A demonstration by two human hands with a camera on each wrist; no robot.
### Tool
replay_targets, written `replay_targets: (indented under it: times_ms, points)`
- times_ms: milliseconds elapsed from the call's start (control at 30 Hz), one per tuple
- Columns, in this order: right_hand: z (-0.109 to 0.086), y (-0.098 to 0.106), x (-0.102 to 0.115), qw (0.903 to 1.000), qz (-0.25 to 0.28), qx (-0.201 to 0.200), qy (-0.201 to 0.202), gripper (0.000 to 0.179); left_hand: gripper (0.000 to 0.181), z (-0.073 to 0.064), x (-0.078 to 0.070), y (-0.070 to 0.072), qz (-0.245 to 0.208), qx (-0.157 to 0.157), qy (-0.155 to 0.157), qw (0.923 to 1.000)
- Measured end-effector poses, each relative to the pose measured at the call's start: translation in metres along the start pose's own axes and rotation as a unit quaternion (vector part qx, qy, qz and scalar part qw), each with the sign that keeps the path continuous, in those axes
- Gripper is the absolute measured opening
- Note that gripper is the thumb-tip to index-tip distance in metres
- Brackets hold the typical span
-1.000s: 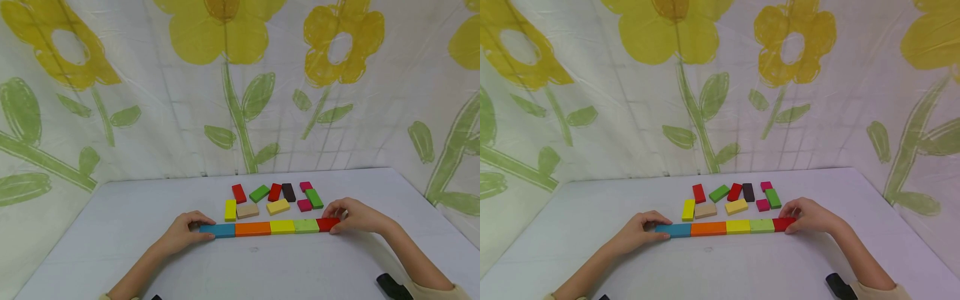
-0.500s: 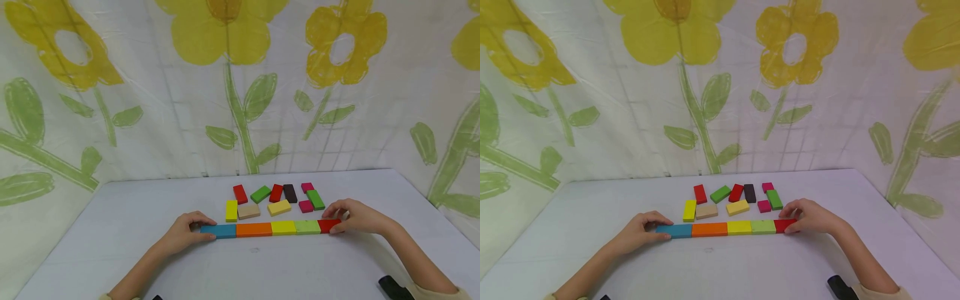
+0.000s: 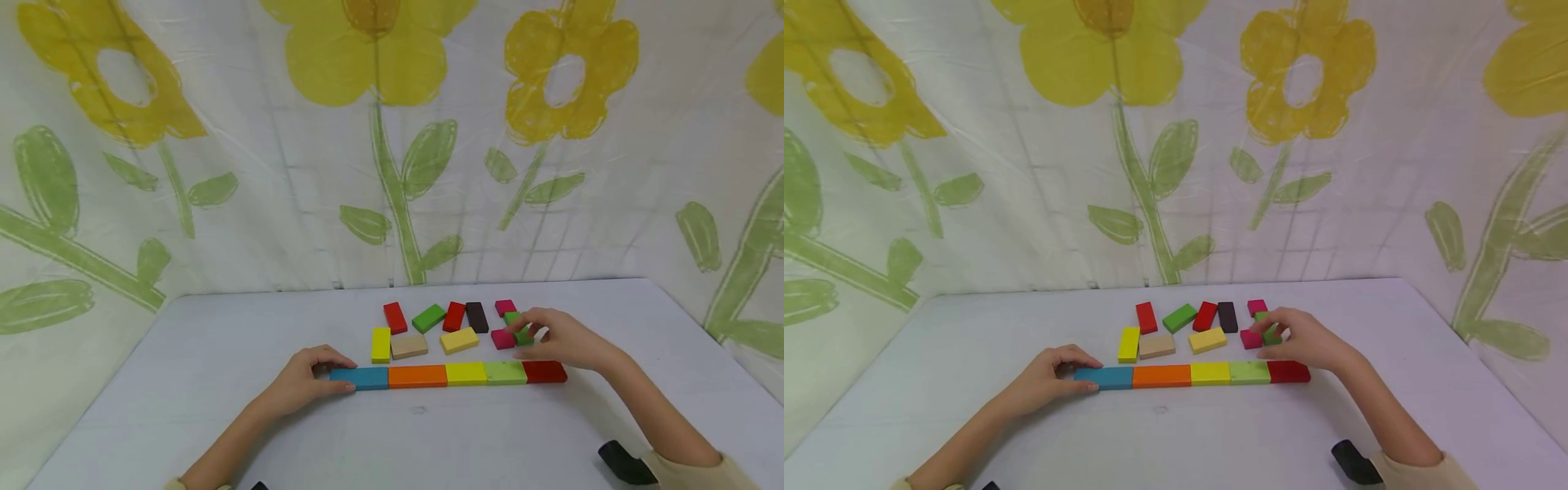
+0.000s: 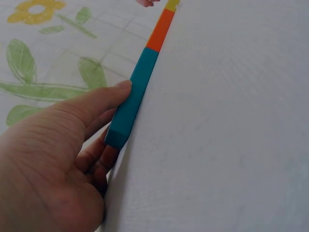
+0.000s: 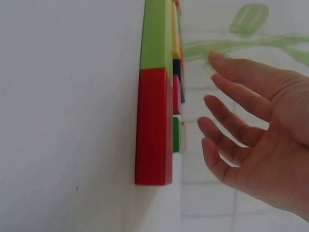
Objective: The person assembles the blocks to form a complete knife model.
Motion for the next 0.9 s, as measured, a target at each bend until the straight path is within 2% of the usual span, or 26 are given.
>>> replay_targets:
  times_ms: [367, 667, 900]
  points:
    - [0.04, -0.029, 0.034, 0.9977, 0.015, 0.014, 0.065, 0.036, 0.027, 0.0, 0.0, 0.0, 0.0, -0.004, -0.003, 1.0]
    - [0.077, -0.06, 0.057, 0.9961, 0.03, 0.038, 0.073, 0.038, 0.027, 0.0, -0.001, 0.0, 0.0, 0.001, 0.004, 1.0]
    - [0.098, -0.08, 0.071, 0.9946, 0.047, 0.068, 0.063, 0.042, 0.027, 0.0, 0.0, 0.0, -0.005, 0.0, -0.003, 1.0]
Point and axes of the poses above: each hand's wrist, its own z-axis towards the middle knuckle, its own y-axis out of the back of the hand, x = y × z, the point moved 2 cm from there along z, towards the middle knuckle, and after that the axes turned 10 degrees about z, right-handed, at the moved point
